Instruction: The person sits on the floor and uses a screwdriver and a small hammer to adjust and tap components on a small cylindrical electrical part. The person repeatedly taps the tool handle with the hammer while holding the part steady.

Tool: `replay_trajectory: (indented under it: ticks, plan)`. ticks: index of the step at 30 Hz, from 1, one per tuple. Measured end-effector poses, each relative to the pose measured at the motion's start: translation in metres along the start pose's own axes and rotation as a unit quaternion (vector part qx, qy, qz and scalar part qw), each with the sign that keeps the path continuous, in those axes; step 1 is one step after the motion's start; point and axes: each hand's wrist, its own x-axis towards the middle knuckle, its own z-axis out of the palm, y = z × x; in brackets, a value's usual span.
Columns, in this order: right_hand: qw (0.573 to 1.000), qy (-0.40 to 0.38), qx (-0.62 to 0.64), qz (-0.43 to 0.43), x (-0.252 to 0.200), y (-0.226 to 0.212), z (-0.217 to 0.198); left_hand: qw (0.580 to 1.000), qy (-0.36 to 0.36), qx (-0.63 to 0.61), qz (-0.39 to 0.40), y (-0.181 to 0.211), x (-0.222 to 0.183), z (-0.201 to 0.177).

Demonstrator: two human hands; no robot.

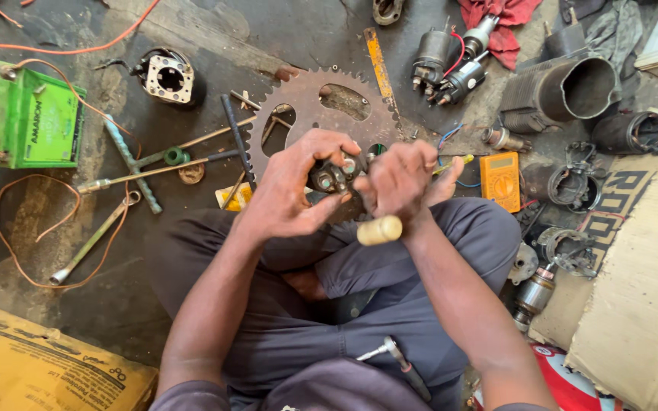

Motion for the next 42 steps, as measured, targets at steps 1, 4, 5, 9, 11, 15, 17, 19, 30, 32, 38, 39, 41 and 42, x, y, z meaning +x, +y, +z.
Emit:
replay_trajectory:
  ticks: [1, 4, 5, 9, 11, 15, 17, 19, 30, 32, 38, 39, 41, 42]
  plan:
    - [1.0, 0.007, 0.006, 0.011, 0.001, 0.0, 0.001, 1.0, 0.001, 0.002, 0.023, -0.001, 0.001, 0.0]
    - [0.998, 0.023, 0.03, 0.041, 0.005, 0.0, -0.006, 1.0, 0.007, 0.001, 0.02, -0.004, 0.0, 0.0]
    - [0.997, 0.032, 0.039, 0.05, 0.008, 0.0, -0.011, 1.0, 0.007, -0.001, 0.018, -0.003, 0.0, 0.0]
    - [0.988, 0.092, 0.111, 0.054, 0.02, -0.004, -0.032, 0.999, -0.009, 0.045, 0.02, 0.0, -0.001, 0.002]
    - [0.985, 0.078, 0.143, 0.053, 0.024, -0.01, -0.046, 0.995, -0.019, 0.087, 0.034, 0.001, -0.003, 0.004]
    - [0.975, 0.075, 0.207, 0.002, 0.033, -0.02, -0.052, 0.988, -0.032, 0.135, 0.065, -0.001, -0.004, 0.004]
    - [0.977, 0.055, 0.206, 0.007, 0.034, -0.021, -0.052, 0.988, -0.036, 0.132, 0.07, -0.002, -0.002, 0.005]
    - [0.964, 0.089, 0.247, 0.032, 0.033, -0.02, -0.053, 0.991, -0.038, 0.114, 0.061, 0.0, -0.001, 0.004]
    - [0.912, 0.013, 0.357, 0.202, 0.034, -0.002, -0.058, 0.997, -0.062, -0.012, 0.042, 0.003, 0.001, -0.01]
    - [0.926, -0.024, 0.322, 0.193, 0.038, -0.001, -0.059, 0.998, -0.048, -0.03, 0.025, 0.001, 0.0, -0.007]
    - [0.947, -0.083, 0.263, 0.166, 0.057, -0.001, -0.059, 0.999, -0.014, -0.03, 0.018, -0.009, -0.001, -0.001]
    - [0.949, -0.09, 0.252, 0.166, 0.06, -0.002, -0.058, 0.999, -0.017, -0.032, 0.015, -0.01, -0.001, 0.0]
    - [0.956, -0.099, 0.235, 0.147, 0.062, -0.005, -0.058, 0.999, -0.019, -0.034, 0.007, -0.01, -0.002, 0.0]
    - [0.959, -0.104, 0.226, 0.138, 0.063, -0.006, -0.058, 0.999, -0.018, -0.035, 0.003, -0.01, -0.002, 0.0]
